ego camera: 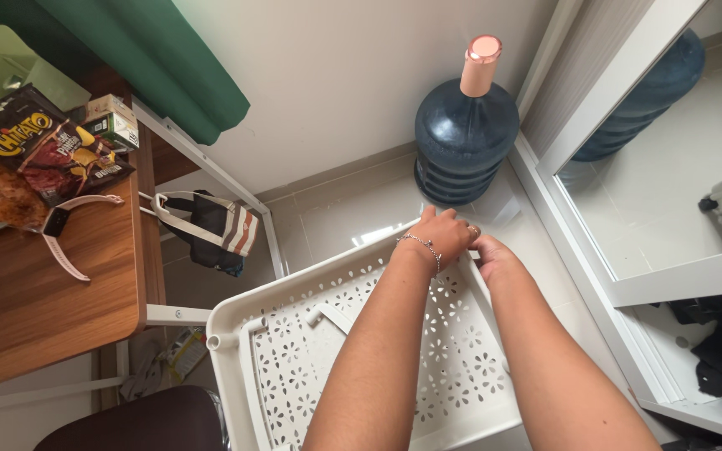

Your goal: The person assembles a white plastic storage shelf by inserting four vertical legs into the corners of a perforated tray and then attaching two horizontal handles to the sides. The person works on the floor, handling the tray and components by hand.

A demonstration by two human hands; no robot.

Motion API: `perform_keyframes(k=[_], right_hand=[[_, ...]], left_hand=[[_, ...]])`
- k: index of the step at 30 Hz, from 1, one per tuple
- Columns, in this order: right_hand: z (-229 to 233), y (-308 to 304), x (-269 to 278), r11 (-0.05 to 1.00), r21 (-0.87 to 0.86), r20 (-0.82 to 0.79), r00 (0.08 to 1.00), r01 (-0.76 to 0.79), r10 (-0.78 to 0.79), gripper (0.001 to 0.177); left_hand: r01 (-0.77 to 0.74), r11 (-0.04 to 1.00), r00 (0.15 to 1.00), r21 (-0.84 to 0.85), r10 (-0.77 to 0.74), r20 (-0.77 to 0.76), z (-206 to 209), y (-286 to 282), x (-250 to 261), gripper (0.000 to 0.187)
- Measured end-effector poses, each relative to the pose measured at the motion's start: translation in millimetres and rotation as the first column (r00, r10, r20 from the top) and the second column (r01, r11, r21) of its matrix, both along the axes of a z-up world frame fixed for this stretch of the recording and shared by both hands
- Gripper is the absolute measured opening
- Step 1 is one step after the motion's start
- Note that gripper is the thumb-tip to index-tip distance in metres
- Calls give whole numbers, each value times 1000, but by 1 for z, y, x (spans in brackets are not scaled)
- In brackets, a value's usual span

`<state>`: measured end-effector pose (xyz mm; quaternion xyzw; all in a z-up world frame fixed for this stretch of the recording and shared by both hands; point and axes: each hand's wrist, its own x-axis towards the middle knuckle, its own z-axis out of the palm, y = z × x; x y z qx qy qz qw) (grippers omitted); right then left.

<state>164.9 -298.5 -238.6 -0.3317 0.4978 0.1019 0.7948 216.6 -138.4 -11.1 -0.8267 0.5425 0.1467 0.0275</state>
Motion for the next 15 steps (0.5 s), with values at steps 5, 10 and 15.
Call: perform_keyframes(k=[5,10,15], right_hand=[[22,5,-1,987,134,-110,991,84,-69,37],[48,8,-8,979,185,-145,988,84,-58,38],[51,11,-8,985,169,-135,991,44,-21,34]], left_hand=[[-5,999,999,42,7,-51,6,-3,5,38],[1,1000,998,-5,-1,-60,1,-2,7,38],[6,998,996,-66,-12,-87,-6,2,12,38]])
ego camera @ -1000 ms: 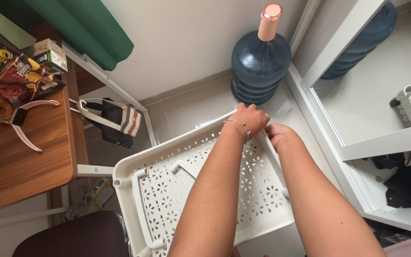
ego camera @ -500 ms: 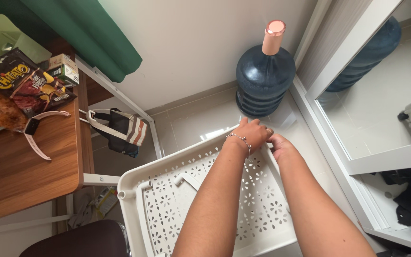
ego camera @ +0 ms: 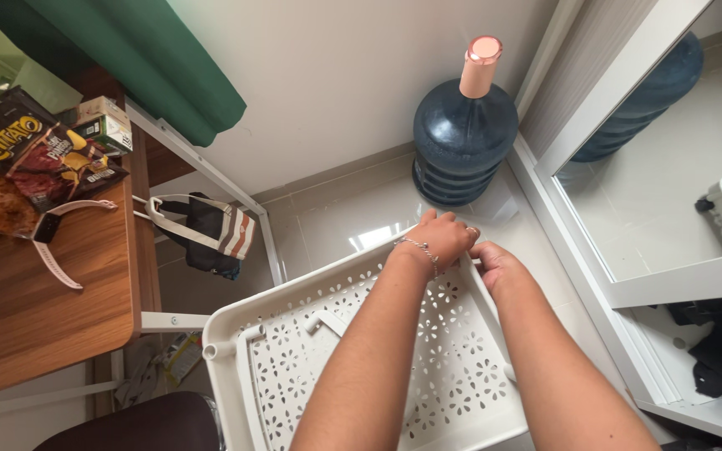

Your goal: The person assembles a white plastic storage shelf by inserting four vertical legs into the corners of a perforated tray and then attaching two horizontal handles to the sides. The person works on the floor, handling the tray and components by hand.

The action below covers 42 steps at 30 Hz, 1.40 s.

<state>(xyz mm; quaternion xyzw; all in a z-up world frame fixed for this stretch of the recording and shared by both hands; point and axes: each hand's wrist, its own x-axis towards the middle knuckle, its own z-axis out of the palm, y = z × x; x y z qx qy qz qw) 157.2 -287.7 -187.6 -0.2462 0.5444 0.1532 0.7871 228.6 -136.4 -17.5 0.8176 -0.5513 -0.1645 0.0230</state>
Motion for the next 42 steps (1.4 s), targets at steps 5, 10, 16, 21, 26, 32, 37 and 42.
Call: perform_keyframes(k=[5,10,16,21,26,32,37,42], right_hand=[[-3,4,-3,1000,-13,10,1000,4,-4,34],[15,8,-2,1000,-7,-60,998,1,-2,31],[49,19,-2,965,-179,56,977,-194,206,37],[116,38,-11,727,-462,-77,840,-508,538,67],[129,43,17,455,-710,-131,736,-537,664,85],[122,54,36,156,-800,-332,644,-579,689,90],[122,61,35,59,-806,-430,650,-589,627,99],[132,69,40,-15,-804,-493,651,-595,577,100]], left_hand=[[0,997,1000,-74,-2,-20,-2,5,1,39],[-87,995,993,-39,83,-86,0,2,7,47],[-117,993,993,-22,117,-5,-19,-4,4,62],[-262,940,948,-218,208,-240,-11,12,13,50],[-458,889,859,3,443,-258,22,49,24,81],[-531,843,796,87,531,-290,-4,54,35,44],[-550,833,798,53,544,-259,-19,50,33,30],[-515,854,820,78,517,-245,-12,52,36,32]])
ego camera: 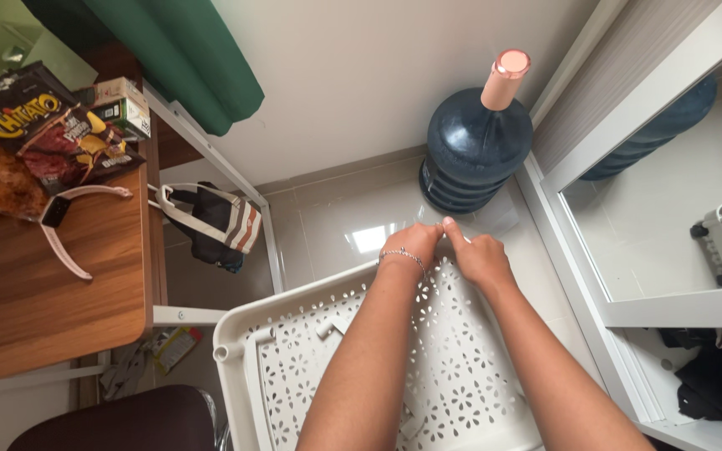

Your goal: The person assembles a white plastic storage shelf by inserting four vertical legs into the corners of a perforated tray and then attaching two horizontal handles to the sides. The person works on the floor, handling the tray and components by hand.

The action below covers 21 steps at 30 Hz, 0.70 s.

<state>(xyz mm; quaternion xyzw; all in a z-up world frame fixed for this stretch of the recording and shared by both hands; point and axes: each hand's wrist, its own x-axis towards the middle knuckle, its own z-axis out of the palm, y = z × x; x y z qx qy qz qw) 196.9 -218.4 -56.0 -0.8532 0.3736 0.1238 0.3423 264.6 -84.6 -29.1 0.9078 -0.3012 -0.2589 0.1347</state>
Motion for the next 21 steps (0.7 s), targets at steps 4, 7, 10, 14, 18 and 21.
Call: perform_keyframes(k=[4,7,10,14,18,21], right_hand=[[9,4,-1,1000,-16,-30,999,23,-24,97],[10,9,2,998,-58,-12,1000,24,-24,94],[11,18,-4,996,-75,-12,999,43,-44,90],[15,6,6,998,-56,10,999,42,-41,82],[-8,-16,-30,896,408,227,931,176,-286,72],[-22,-41,-104,915,358,103,966,187,-237,82]], left_hand=[[-12,1000,1000,19,12,-18,1,-2,-1,32],[-16,999,1000,29,17,-23,0,-1,4,32],[-13,1000,999,27,14,-44,0,7,-2,39],[-38,999,999,-27,37,-15,9,-1,5,40],[17,1000,999,5,-17,45,0,-8,-3,39],[33,999,997,-19,-31,66,-8,-10,0,33]])
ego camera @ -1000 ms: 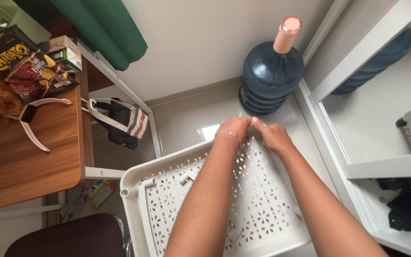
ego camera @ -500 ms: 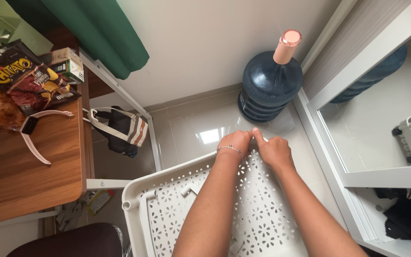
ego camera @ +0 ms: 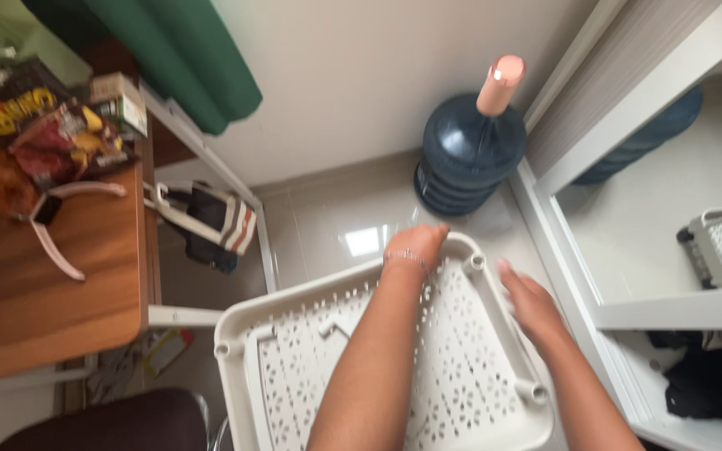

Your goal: The person assembles a white plastic storage shelf by inserting four vertical legs into the corners of a perforated tray and then attaching two horizontal handles to the sides. The person works on the floor, handling the tray and components by hand.

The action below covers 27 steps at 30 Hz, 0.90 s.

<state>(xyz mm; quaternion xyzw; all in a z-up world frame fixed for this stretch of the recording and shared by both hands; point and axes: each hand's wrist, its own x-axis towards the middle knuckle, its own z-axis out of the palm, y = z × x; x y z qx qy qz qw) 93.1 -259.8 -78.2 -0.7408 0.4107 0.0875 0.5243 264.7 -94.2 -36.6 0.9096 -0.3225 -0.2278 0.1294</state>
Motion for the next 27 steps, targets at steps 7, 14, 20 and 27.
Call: perform_keyframes(k=[7,14,20,27], right_hand=[[-5,22,-87,997,-68,-361,930,44,-66,108],[66,74,-57,926,-348,-552,830,-145,-77,99],[19,59,-84,866,-421,-453,890,-272,59,55],[-17,52,-98,687,-709,47,963,-156,267,54]], left_hand=[[-25,999,999,-19,25,-31,10,4,-4,41],[0,972,970,-236,58,238,14,0,-26,77],[333,923,924,-195,-360,-127,82,-29,-136,41],[224,893,951,389,-113,-288,123,-78,-194,74]])
